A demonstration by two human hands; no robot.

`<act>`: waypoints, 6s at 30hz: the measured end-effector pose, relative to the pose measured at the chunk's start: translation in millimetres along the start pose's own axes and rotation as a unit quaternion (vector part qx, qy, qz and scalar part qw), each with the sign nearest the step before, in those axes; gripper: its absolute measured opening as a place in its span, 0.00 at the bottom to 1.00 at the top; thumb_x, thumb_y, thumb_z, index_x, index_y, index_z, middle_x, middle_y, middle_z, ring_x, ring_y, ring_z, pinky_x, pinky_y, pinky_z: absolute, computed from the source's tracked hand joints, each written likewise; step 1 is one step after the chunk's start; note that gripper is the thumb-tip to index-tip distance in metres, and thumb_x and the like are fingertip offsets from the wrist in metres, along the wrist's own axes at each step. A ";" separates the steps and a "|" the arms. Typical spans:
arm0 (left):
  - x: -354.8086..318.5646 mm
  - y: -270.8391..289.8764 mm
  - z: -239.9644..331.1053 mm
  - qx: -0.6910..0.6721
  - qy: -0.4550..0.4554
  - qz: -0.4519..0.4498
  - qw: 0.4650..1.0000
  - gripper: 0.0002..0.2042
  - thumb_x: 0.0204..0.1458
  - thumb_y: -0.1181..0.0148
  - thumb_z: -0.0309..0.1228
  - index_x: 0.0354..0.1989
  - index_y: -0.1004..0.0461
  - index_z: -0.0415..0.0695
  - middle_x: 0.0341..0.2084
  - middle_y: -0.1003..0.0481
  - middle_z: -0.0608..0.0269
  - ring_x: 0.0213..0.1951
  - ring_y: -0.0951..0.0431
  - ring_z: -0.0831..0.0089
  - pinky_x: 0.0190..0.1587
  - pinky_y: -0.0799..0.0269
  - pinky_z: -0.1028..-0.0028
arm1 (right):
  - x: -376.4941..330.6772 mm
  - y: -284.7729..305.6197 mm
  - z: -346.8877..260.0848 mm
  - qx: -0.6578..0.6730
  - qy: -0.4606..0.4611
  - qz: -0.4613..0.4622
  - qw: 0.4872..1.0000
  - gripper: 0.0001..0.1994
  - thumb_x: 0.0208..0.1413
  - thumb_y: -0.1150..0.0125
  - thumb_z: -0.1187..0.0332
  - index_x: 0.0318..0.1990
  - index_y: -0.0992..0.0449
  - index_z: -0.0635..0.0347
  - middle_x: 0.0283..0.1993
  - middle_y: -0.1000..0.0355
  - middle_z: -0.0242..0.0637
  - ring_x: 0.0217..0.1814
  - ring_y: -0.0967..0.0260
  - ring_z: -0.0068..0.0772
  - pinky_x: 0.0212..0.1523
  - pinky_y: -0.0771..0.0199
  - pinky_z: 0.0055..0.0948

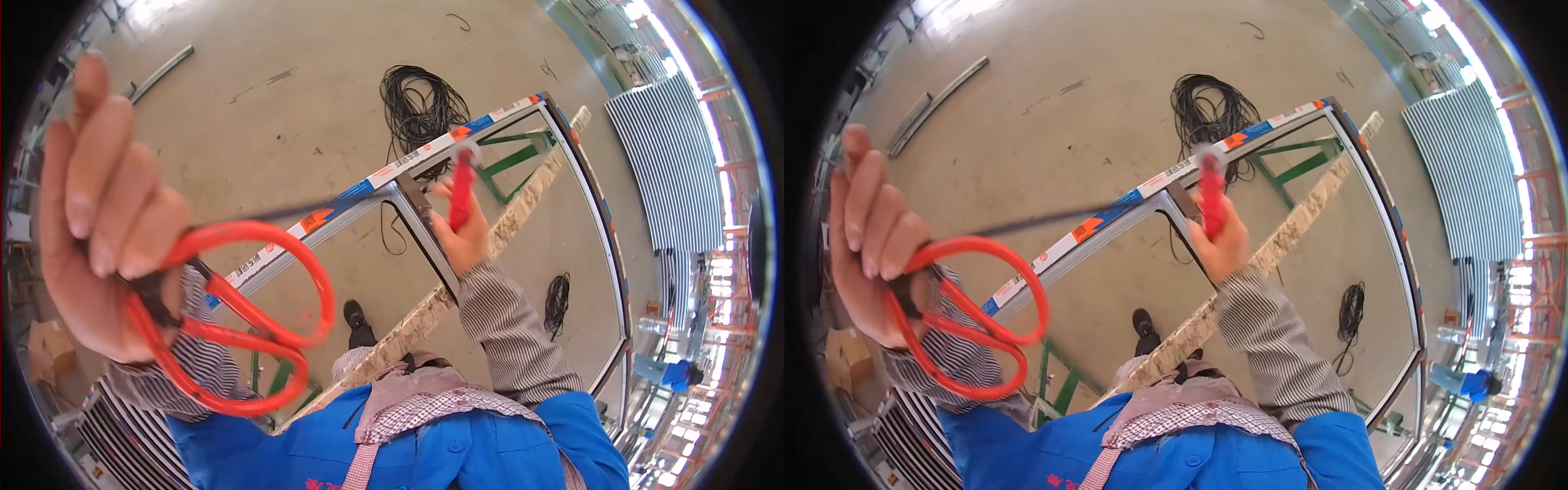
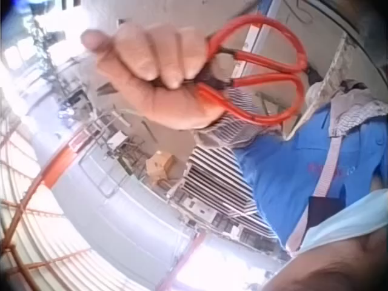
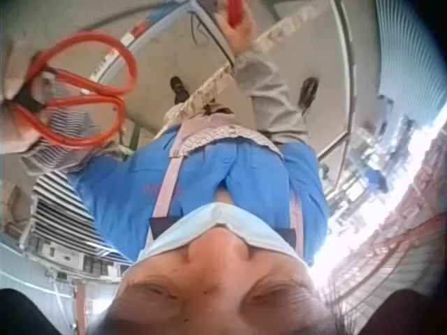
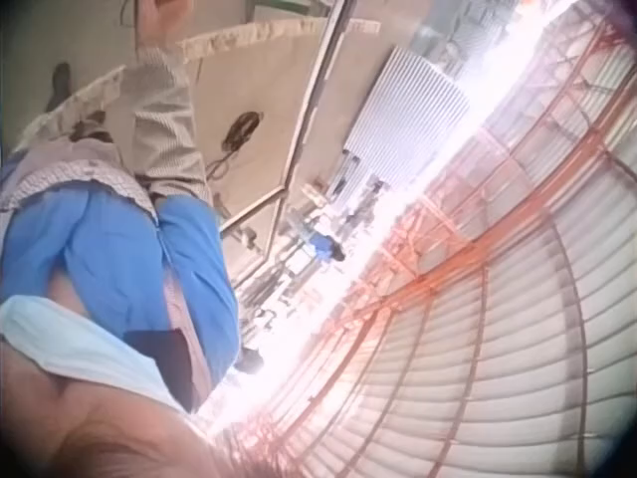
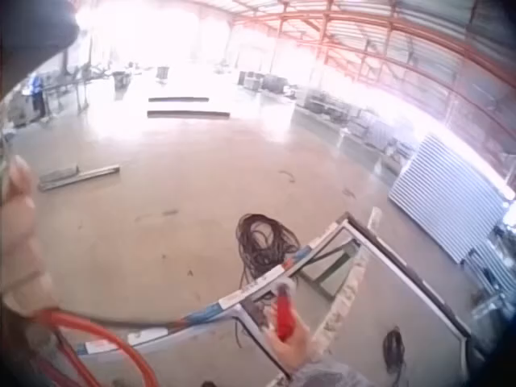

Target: Installing rubber seals into the grooves of metal window frames and applying sealant.

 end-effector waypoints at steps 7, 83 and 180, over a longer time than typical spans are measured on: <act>-4.4 -10.4 -33.6 -0.191 0.001 0.017 0.981 0.20 0.62 0.71 0.34 0.60 0.54 0.37 0.22 0.41 0.65 0.17 0.39 0.80 0.25 0.37 0.80 | 26.8 -13.9 -52.9 0.213 -0.258 -0.304 0.892 0.06 0.47 0.40 0.70 0.31 0.31 0.58 0.20 0.39 0.22 0.18 0.41 0.12 0.17 0.42 0.15; -150.4 102.4 -446.9 0.504 0.300 0.297 0.754 0.11 0.50 0.49 0.37 0.28 0.31 0.42 0.23 0.29 0.46 0.29 0.29 0.47 0.29 0.37 0.56 | -50.0 7.8 47.1 -0.549 -0.136 -0.421 0.709 0.25 0.56 0.56 0.66 0.61 0.47 0.34 0.34 0.29 0.41 0.32 0.29 0.44 0.33 0.28 0.39; -531.9 -23.2 192.8 0.421 0.177 0.574 0.680 0.20 0.41 0.45 0.16 0.45 0.38 0.41 0.26 0.32 0.63 0.16 0.34 0.79 0.16 0.37 0.80 | -44.9 45.6 -7.4 0.606 -0.270 0.116 0.739 0.13 0.60 0.58 0.62 0.38 0.29 0.61 0.33 0.28 0.33 0.34 0.29 0.27 0.33 0.27 0.25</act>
Point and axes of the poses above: each hand's wrist, its own x-axis towards the middle knuckle, its own y-axis out of the back of the hand, z = x × y, the point moved 4 cm from there along x, towards the middle knuckle
